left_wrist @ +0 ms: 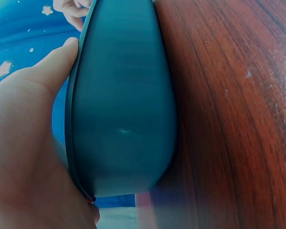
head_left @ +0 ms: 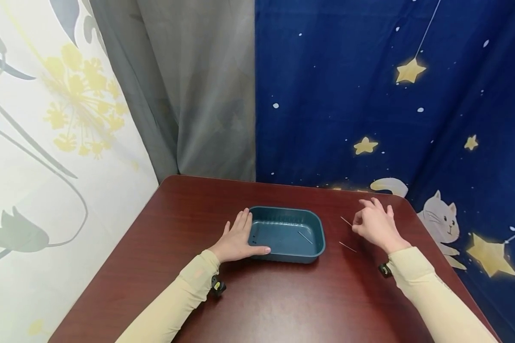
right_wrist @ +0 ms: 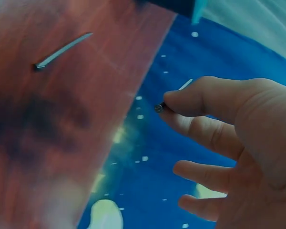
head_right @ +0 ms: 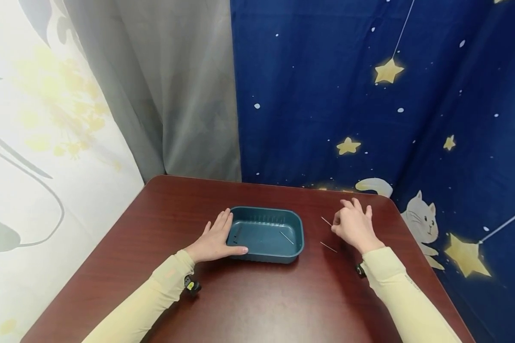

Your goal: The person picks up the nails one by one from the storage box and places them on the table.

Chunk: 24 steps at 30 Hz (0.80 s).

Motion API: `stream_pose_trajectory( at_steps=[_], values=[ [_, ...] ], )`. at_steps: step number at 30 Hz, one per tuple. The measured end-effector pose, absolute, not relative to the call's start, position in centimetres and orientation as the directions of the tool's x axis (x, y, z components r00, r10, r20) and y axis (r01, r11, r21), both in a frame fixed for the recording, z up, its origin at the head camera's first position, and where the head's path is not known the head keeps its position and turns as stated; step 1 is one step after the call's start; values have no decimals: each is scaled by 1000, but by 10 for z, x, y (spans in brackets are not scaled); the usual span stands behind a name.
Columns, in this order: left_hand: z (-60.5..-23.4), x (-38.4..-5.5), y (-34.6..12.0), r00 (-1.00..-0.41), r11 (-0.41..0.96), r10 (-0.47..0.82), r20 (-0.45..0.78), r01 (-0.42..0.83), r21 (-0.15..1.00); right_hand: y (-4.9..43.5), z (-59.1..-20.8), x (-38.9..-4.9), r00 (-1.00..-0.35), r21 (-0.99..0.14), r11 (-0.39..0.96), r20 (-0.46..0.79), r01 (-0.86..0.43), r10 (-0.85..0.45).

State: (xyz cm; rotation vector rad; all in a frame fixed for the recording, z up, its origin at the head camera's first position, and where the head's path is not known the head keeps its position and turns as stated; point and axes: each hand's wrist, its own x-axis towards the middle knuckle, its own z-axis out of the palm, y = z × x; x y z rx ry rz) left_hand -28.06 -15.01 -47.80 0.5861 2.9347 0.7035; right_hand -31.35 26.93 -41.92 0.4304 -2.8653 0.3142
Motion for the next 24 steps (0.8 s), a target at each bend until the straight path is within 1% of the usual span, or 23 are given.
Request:
stream_pose_trajectory(
  at_steps=[10,24],
  values=[
    [-481,-282,-150,-927,833,376,14,344,434,283,-454,-313,-947,-159,941,171,-298,-271],
    [-479,-282,-148,-926,834,376,34,354,422,289,-472,-311,-940,-104,945,184,-311,-289]
  ],
)
